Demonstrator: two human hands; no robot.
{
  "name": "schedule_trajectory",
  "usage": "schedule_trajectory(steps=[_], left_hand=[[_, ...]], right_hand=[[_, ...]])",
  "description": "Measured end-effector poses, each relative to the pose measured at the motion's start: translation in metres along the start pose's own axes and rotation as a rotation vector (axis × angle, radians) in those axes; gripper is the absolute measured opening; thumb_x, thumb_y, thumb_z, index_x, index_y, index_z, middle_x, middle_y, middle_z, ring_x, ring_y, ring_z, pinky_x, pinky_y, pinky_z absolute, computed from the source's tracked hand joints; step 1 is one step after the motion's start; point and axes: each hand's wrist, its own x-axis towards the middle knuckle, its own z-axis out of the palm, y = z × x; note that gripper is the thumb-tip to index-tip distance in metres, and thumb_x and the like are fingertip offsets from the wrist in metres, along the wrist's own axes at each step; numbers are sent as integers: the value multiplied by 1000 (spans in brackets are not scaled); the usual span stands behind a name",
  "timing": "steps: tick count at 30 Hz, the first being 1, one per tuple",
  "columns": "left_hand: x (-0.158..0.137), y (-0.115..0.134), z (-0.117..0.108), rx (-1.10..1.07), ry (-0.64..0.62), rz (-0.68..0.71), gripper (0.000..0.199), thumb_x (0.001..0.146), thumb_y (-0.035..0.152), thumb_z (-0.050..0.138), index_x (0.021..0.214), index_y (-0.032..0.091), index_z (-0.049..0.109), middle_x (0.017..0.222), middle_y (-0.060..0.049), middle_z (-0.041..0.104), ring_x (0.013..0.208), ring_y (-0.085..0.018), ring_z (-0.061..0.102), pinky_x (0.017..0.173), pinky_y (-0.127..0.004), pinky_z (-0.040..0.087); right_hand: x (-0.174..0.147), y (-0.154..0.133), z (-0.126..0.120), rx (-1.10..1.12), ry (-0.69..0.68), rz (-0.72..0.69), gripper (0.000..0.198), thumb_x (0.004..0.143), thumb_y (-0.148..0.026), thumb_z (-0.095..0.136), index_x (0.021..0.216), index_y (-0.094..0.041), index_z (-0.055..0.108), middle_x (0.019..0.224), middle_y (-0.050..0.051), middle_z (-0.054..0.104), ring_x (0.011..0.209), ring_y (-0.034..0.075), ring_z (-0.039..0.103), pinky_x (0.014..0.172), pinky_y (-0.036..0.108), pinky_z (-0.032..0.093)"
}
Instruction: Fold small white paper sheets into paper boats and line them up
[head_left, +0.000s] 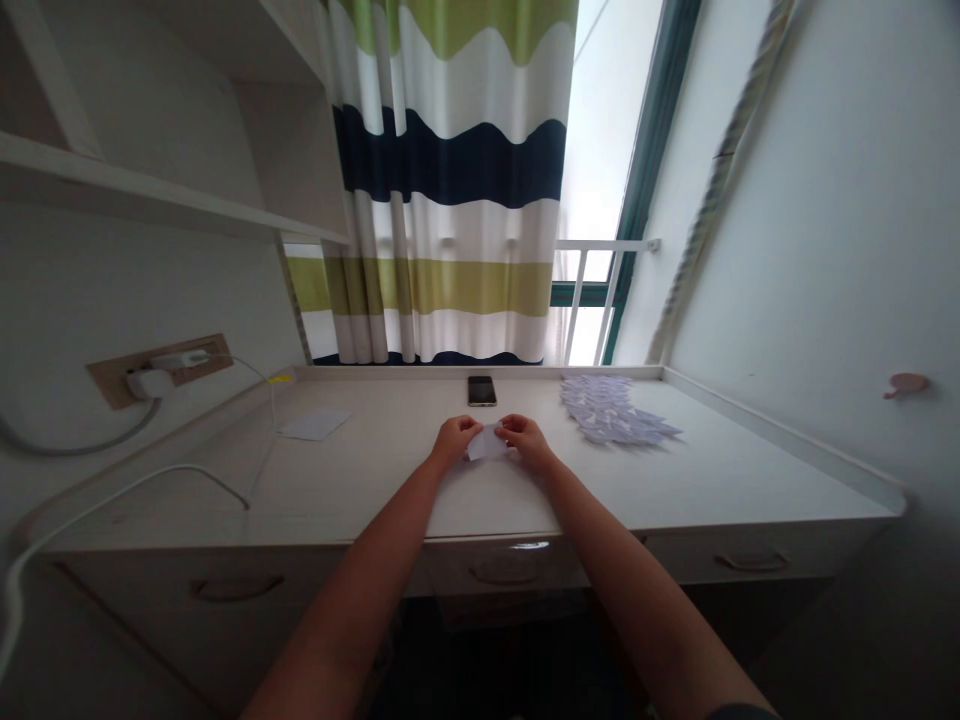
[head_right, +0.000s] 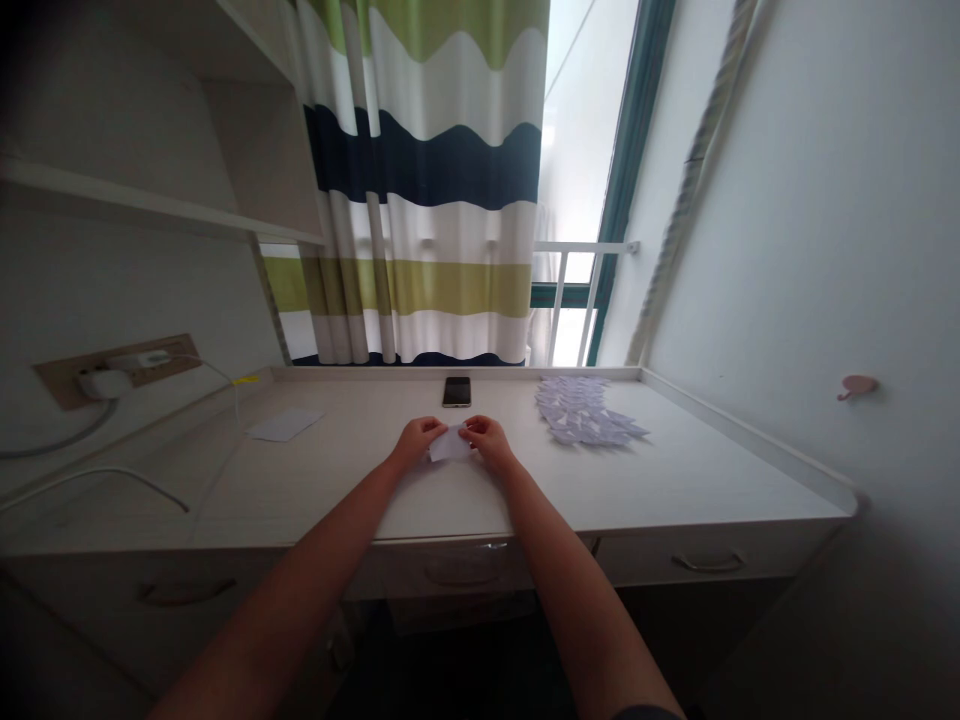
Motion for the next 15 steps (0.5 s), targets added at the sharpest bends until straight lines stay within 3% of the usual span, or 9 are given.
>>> schedule_trajectory(steps=[8,11,15], left_hand=[[0,-3,1,-22,-22,-87,22,58,33,57,50,13,54,44,3,48,43,-8,42,39,-19,29],[1,-4,2,-99,-17,-156,21,58,33,57,52,14,53,43,4,46,41,-8,41,38,-18,29],[-1,-3,2,-308,-10,-283,19,58,32,58,57,14,54,45,4,47,41,-8,42,39,-19,31]], right_hand=[[2,4,0,-80,2,-70,23,49,-34,67,59,-18,54,49,-3,52,48,10,45,48,24,36],[0,3,2,-215,43,-183,19,55,-35,64,58,-18,55,52,-2,54,48,11,46,49,25,37],[-8,-3,5,-487,53,-409,10,67,-27,54,68,-22,62,71,2,61,63,14,54,62,29,42]])
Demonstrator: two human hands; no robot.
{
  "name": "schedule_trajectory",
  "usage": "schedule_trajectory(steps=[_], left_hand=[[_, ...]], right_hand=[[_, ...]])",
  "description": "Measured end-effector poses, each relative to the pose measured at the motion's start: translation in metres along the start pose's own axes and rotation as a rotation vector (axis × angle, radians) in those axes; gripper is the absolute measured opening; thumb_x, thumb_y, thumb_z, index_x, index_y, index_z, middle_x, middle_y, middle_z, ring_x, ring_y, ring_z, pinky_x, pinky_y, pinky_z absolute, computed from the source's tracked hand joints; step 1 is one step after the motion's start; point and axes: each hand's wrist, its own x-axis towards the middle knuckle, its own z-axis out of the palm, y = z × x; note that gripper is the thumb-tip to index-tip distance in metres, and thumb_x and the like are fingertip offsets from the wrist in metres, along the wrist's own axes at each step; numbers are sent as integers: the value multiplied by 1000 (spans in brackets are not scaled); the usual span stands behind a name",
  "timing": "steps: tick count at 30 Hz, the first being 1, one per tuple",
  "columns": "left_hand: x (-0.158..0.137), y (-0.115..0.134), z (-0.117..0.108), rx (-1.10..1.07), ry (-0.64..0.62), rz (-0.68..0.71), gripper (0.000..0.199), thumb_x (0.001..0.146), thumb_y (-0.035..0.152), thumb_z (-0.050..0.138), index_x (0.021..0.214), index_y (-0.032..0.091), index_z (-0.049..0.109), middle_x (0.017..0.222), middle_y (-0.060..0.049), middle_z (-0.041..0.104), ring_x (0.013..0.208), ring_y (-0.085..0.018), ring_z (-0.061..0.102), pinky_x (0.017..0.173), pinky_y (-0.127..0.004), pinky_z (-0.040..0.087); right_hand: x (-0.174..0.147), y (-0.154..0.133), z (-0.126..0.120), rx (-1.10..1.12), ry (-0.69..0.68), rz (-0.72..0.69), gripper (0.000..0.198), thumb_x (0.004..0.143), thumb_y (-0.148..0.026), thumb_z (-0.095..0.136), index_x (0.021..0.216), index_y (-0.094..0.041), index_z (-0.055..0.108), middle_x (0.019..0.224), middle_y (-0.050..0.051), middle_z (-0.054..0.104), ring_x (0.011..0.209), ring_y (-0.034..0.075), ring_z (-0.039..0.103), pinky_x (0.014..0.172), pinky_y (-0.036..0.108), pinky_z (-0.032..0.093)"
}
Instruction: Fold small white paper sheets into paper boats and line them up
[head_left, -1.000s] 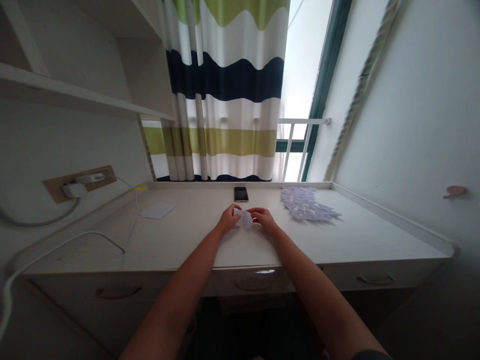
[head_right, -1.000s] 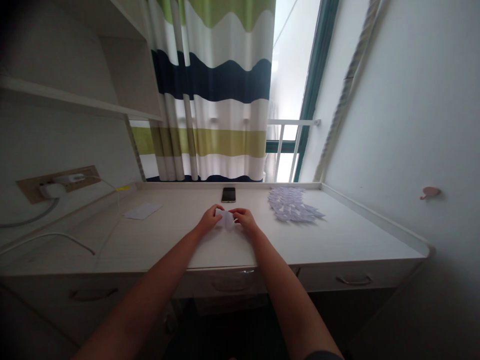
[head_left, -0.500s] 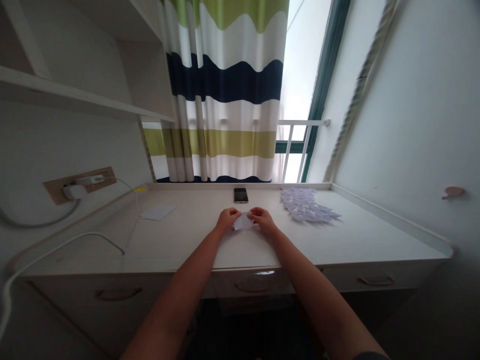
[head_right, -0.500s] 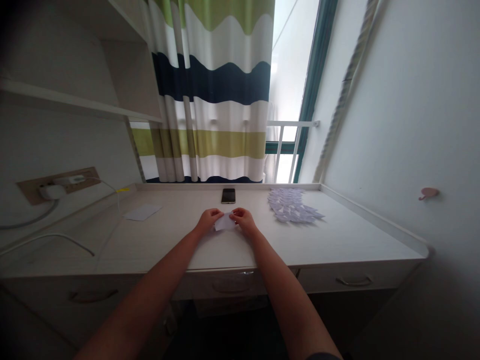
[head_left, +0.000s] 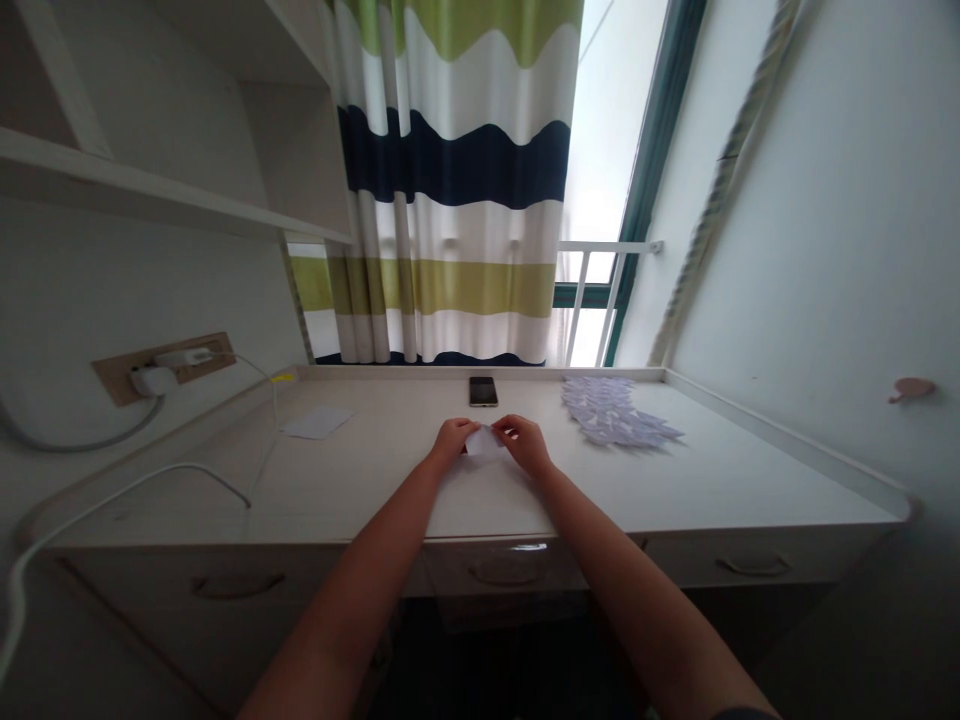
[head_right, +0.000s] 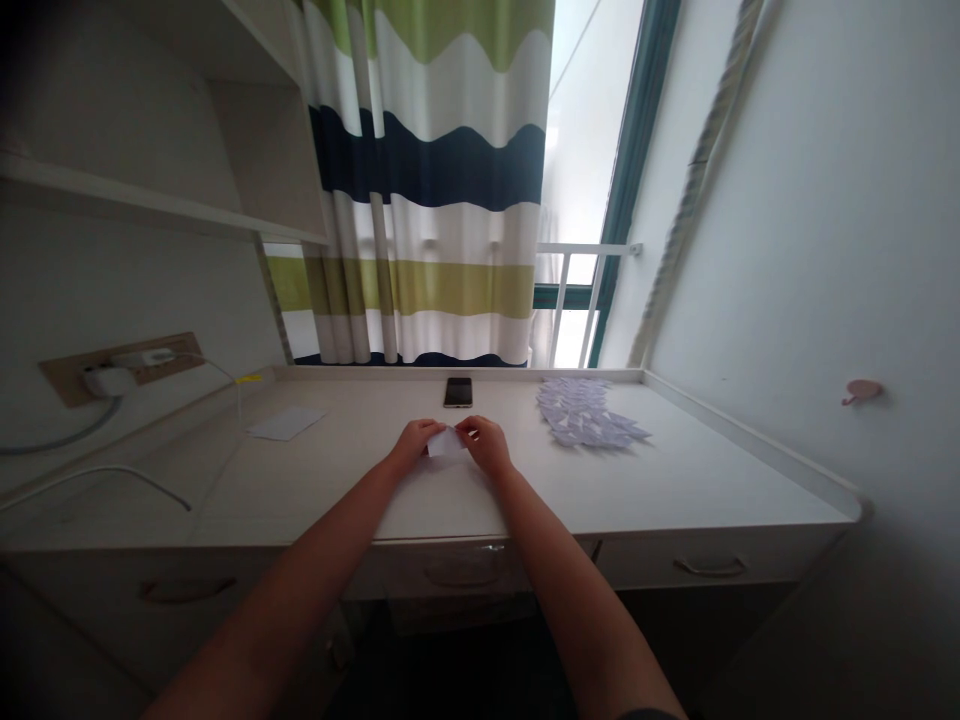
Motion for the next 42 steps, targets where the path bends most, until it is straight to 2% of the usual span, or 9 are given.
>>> schedule_trajectory(steps=[3,6,16,23,29,32,35,38,42], left_hand=[[-1,2,0,-104,5,-43,16,58,30,59,57,15,53,47,3,48,43,-9,43,40,-20,32],[-1,4,-1,-166,18,-56,13,58,27,59,55,16,52,49,2,50,45,-10,44,43,-22,35],[1,1,-1,-246,34,-50,14,56,27,63,57,15,54,55,-1,54,50,-11,47,48,-23,39],[-1,3,-1,-298,10,-56,20,54,29,67,57,14,55,54,0,53,51,-10,48,50,-23,40],[-5,7,0,-334,-170,-35,33,48,23,71,77,13,58,76,-4,60,70,-14,56,67,-28,44],[-3,3,0,-152,-83,53,35,49,20,70,80,13,57,74,-3,59,69,-15,56,65,-28,44],[-2,1,1,110,10,214,31,50,17,67,79,14,57,70,-1,57,65,-13,53,63,-26,42],[-3,1,2,239,-17,326,33,52,16,66,84,15,56,73,0,56,63,-11,51,61,-24,41],[-4,1,3,273,-71,365,34,56,18,64,88,15,54,75,1,56,64,-10,51,62,-23,41]], right_hand=[[-3,-6,-1,-128,-61,-146,16,72,-21,49,78,-25,64,84,3,63,76,16,56,72,30,41],[-4,-9,0,-223,-115,-220,19,75,-20,48,82,-26,64,93,3,63,84,18,57,78,31,40],[-3,-12,1,-457,-188,-352,20,79,-20,46,87,-24,63,98,3,64,86,16,58,79,28,41],[-4,-13,2,-534,-141,-431,21,77,-16,46,87,-20,64,97,6,63,85,16,58,78,28,44],[-3,-6,2,-294,-47,-329,25,71,-10,47,86,-19,64,94,7,61,85,15,57,79,29,45],[-1,-4,3,-111,-28,-232,20,70,-13,48,81,-18,64,87,6,62,78,15,58,70,28,47],[2,-1,4,27,19,-45,17,68,-23,55,81,-16,63,77,6,63,68,14,57,62,27,46],[4,3,4,118,22,129,19,63,-29,60,75,-14,62,68,4,62,61,14,55,61,27,43],[5,5,4,220,-35,197,17,61,-30,60,64,-14,61,58,1,58,55,12,50,57,26,39]])
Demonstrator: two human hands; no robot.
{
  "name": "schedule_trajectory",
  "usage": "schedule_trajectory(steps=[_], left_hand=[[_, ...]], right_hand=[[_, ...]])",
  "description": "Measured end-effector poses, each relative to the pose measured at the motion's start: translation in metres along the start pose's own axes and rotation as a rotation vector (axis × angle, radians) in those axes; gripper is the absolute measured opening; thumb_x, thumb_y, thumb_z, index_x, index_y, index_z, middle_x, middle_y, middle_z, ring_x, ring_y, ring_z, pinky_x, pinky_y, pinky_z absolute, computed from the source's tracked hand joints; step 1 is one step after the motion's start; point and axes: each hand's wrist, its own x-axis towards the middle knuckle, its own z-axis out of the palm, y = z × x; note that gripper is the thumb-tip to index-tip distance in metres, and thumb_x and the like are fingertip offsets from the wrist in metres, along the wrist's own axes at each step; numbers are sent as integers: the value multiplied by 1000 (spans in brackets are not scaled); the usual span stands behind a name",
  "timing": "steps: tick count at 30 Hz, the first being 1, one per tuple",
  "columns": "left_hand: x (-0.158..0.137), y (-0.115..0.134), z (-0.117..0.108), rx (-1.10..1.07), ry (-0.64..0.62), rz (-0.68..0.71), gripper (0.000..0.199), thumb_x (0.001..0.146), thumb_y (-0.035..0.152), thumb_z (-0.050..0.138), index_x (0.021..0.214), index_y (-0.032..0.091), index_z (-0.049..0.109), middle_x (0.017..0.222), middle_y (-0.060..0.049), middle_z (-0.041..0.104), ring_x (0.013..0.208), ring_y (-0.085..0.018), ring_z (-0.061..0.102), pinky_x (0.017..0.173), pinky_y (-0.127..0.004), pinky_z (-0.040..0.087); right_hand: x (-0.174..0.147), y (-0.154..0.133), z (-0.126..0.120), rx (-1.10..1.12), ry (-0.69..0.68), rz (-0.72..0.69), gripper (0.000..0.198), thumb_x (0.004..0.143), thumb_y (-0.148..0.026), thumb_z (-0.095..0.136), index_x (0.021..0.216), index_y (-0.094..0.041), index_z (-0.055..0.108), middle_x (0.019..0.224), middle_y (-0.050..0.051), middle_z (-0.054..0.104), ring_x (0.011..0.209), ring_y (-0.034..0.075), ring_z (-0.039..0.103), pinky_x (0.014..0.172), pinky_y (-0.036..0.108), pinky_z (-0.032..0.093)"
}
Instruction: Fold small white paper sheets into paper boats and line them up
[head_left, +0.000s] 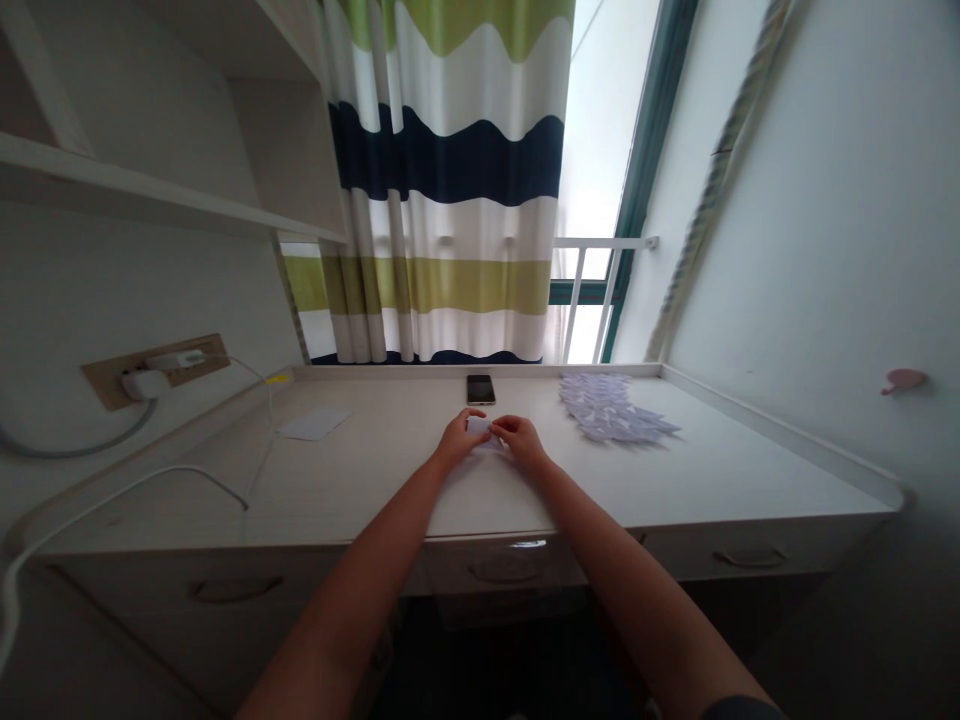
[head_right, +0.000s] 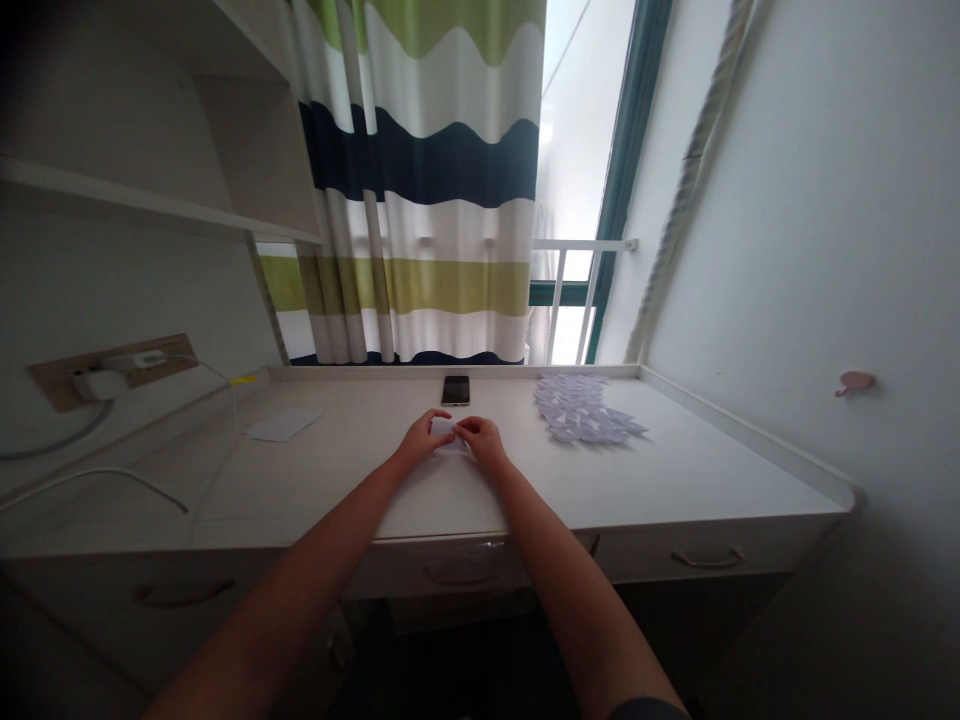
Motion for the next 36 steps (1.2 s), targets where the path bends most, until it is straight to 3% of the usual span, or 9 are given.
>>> schedule_trajectory(steps=[8,19,26,36], left_hand=[[1,-3,0,97,-22,13,29,56,19,63,84,14,56,76,-1,58,68,-13,52,64,-24,42],[-1,4,3,41,-80,-26,29,55,16,62,82,15,54,70,1,58,66,-13,54,61,-24,43],[-1,7,1,1,24,-26,28,53,15,64,79,15,54,69,1,57,64,-13,54,59,-24,43],[-1,8,2,-24,76,-27,26,55,17,63,78,15,53,69,0,57,65,-13,54,62,-25,42]], right_hand=[[0,1,0,121,-32,72,17,58,-33,59,59,-16,55,48,-4,48,46,8,40,47,22,31],[2,5,-1,86,13,49,18,59,-34,57,61,-15,56,55,-2,53,53,10,45,52,24,36],[2,6,-1,89,-24,115,22,59,-36,58,63,-15,58,53,-1,54,50,10,46,50,24,38],[1,3,-1,101,-37,150,21,59,-36,59,63,-15,59,52,-2,54,46,9,45,47,23,37]])
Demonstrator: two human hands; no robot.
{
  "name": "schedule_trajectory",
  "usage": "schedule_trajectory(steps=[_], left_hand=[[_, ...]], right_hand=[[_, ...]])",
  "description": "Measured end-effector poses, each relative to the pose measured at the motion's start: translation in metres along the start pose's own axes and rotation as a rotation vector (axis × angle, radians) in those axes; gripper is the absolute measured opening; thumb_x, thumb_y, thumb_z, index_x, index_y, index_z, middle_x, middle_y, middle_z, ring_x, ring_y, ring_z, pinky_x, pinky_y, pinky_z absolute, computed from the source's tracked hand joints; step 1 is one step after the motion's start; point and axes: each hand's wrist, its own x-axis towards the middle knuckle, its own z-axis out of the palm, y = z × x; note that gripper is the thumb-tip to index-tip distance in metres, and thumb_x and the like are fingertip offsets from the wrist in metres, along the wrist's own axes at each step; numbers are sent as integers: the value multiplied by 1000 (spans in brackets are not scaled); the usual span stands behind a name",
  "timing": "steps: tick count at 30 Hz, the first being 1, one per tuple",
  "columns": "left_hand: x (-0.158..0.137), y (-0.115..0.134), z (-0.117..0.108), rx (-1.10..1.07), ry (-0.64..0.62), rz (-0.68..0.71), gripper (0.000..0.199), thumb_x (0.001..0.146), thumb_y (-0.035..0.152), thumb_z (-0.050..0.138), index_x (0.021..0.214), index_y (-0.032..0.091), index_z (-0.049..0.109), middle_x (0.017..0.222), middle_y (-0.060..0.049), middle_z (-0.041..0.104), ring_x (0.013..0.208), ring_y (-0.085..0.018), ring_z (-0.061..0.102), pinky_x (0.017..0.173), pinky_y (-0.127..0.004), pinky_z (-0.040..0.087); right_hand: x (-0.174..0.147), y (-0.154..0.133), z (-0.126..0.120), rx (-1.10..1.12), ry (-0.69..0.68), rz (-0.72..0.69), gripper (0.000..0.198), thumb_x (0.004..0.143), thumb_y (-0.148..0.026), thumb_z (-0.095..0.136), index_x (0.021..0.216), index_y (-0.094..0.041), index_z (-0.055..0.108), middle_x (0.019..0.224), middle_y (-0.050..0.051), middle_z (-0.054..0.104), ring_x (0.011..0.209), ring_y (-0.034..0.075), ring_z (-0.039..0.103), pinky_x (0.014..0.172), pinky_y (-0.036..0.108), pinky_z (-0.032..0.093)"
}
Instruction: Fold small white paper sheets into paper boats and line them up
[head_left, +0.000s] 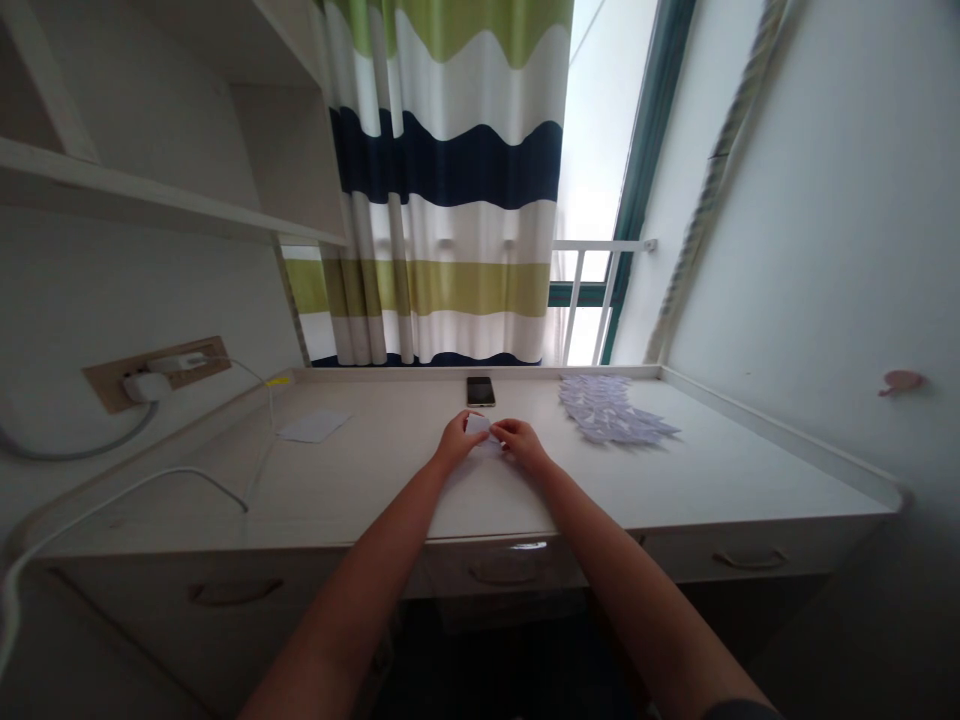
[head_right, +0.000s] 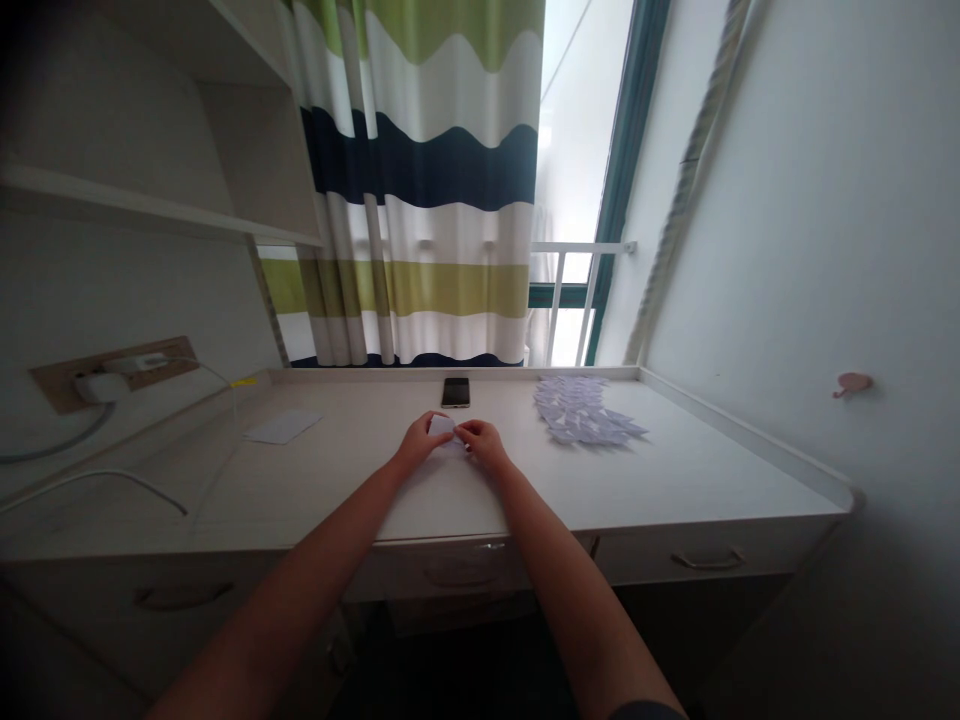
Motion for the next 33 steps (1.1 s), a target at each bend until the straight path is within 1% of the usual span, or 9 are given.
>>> schedule_trajectory(steps=[2,7,10,16,20,24,26,30,33], left_hand=[[1,0,-1,1,28,-9,26,55,18,63,79,15,53,70,0,57,65,-13,53,61,-25,42],[3,-2,-2,-13,44,-28,27,52,17,64,77,14,54,69,1,56,64,-13,53,61,-24,43],[4,-5,-1,-84,60,-62,27,53,18,64,78,14,54,70,0,56,65,-13,53,59,-24,44],[5,-8,0,-244,39,-166,33,52,19,66,82,13,53,72,-2,55,66,-13,53,55,-24,47],[3,-6,0,-263,7,-188,33,52,20,68,81,12,54,69,-1,55,63,-11,53,54,-24,47],[0,-3,0,-182,-60,-156,30,50,18,69,76,12,54,62,1,54,56,-10,51,49,-20,44],[0,-2,1,-154,-71,-138,27,53,21,66,75,13,55,60,2,53,54,-9,50,46,-19,41],[2,-4,2,-95,-43,-100,17,62,27,58,73,14,56,52,4,51,47,-8,46,42,-18,35],[4,-6,2,-49,-21,-36,15,62,27,57,69,14,56,53,3,52,48,-8,46,43,-18,33]], right_hand=[[0,0,0,-13,0,-4,21,58,-35,60,61,-15,58,51,-2,53,44,8,43,46,23,37],[1,0,-1,-48,7,-33,21,58,-35,59,58,-15,57,46,-3,50,43,9,43,46,23,35],[1,-1,0,-50,-3,-22,21,60,-36,57,59,-15,57,46,-3,50,43,9,43,47,23,35],[0,-2,0,-135,42,-68,19,60,-34,58,57,-15,56,42,-5,45,42,8,39,45,22,31],[0,-2,0,-96,40,-88,21,61,-36,56,61,-15,57,47,-3,50,45,9,41,47,23,33],[0,-1,0,-61,60,-72,20,58,-35,57,62,-15,58,52,-2,53,48,9,44,49,23,35],[0,-2,-1,-61,73,-55,17,57,-32,58,60,-15,57,51,-2,53,48,9,43,48,23,35],[0,-2,-1,-37,65,-16,16,56,-30,57,58,-15,57,50,-3,51,47,9,42,47,23,34],[0,-3,0,-12,49,20,16,56,-31,58,57,-15,56,48,-3,50,45,8,42,46,23,34]])
